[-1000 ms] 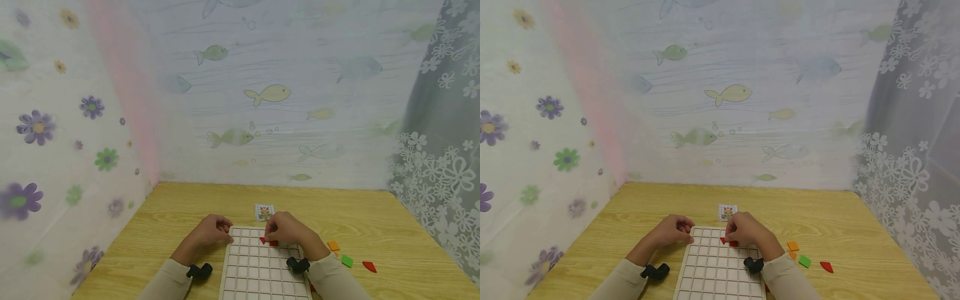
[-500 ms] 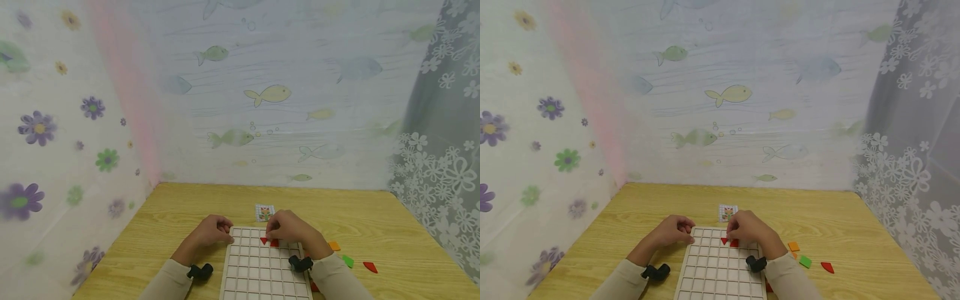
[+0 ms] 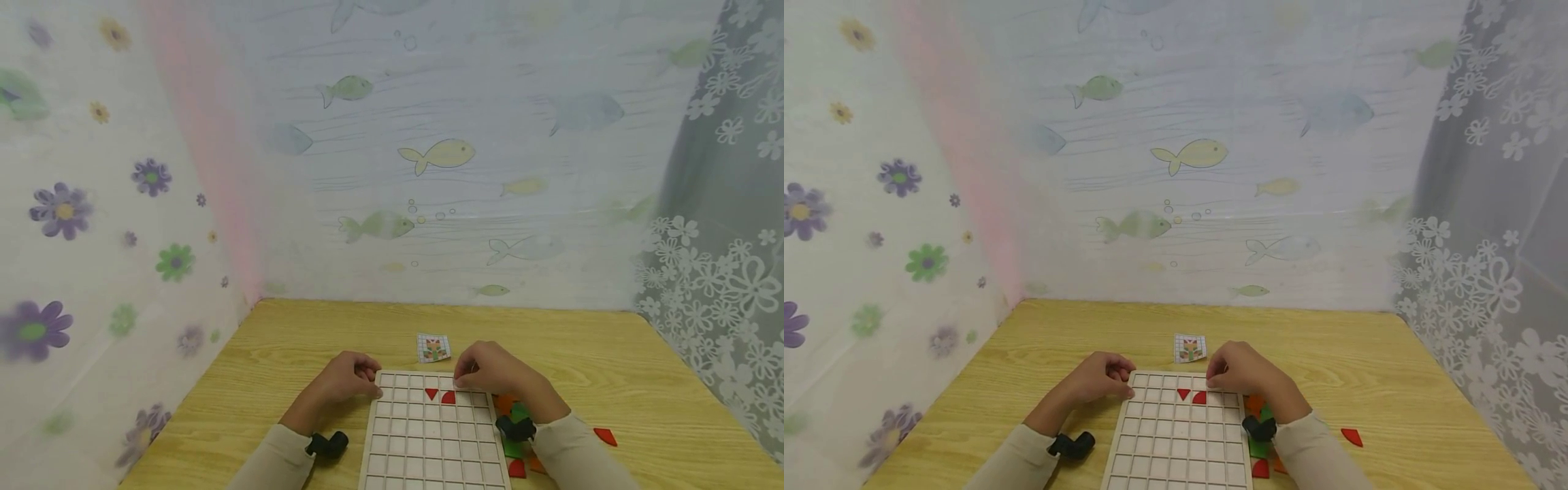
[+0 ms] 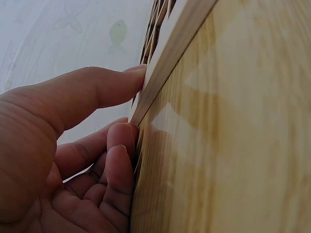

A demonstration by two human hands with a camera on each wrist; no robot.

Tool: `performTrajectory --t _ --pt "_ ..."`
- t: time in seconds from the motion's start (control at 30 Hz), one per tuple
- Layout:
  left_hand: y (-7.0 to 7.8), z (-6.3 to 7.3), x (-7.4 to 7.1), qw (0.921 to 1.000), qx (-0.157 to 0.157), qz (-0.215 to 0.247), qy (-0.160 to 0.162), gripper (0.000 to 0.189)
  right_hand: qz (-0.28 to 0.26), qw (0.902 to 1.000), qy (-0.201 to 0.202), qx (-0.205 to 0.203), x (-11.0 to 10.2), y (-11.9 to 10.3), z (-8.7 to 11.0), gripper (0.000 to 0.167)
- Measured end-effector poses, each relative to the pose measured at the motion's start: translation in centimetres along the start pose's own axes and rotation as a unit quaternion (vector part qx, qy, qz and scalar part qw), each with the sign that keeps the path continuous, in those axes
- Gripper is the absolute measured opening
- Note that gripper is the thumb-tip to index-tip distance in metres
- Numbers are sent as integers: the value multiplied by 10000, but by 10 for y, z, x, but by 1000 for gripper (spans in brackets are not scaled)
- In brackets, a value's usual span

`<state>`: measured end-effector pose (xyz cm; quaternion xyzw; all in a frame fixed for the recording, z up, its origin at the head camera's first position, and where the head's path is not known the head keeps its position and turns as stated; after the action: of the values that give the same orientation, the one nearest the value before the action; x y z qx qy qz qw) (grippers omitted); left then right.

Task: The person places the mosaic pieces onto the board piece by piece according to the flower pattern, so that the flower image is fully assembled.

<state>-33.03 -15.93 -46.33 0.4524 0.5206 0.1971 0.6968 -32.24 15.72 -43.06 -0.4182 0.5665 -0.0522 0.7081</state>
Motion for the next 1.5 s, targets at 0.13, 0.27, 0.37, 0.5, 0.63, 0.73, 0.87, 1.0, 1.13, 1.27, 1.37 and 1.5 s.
performTrajectory --t 0.13,0.27,0.37,0.5,0.63,0.73,0.87,1.0,1.13,1.27,1.37,1.5 --pt "-1 1 1 9999 -73 111 -84 45 -47 10000 4 56 -2 6 5 5" --pt "-2 1 1 9996 -111 231 -133 45 -4 10000 15 64 -6 11 10 8" --pt "-3 0 1 9994 -100 283 -148 44 0 9999 44 140 -9 14 14 7" --pt "-3 0 1 9992 -136 346 -151 44 2 9993 114 363 -12 21 18 5" --pt "-2 0 2 9990 -165 376 -147 44 -3 9987 140 486 -16 29 25 3" --pt "-3 0 2 9993 -160 319 -114 43 -36 9986 144 516 -19 33 31 3" --pt "-2 0 2 9993 -145 329 -98 44 -105 9980 159 597 -21 37 35 6" --pt "-2 0 2 9990 -151 409 -121 46 -152 9981 162 571 -23 39 39 8" --pt "-3 1 1 9990 -154 400 -131 46 -165 9980 186 575 -23 40 41 10" --pt "-4 2 2 9993 -141 335 -122 44 -144 9975 246 649 -23 43 42 10" --pt "-3 1 2 9993 -135 322 -128 44 -52 9965 312 770 -24 45 42 6" --pt "-3 1 1 9993 -134 318 -120 44 -44 9951 397 909 -26 47 43 4"
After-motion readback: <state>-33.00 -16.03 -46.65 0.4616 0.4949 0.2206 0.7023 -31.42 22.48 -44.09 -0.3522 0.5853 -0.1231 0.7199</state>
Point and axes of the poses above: each hand's wrist, its own z-axis away from the middle knuckle, its own x-axis out of the palm, y = z × x, the point moved 3 cm from there along -z, towards the middle knuckle, and after that the axes turned 2 degrees about -z, right-handed, at the moved point
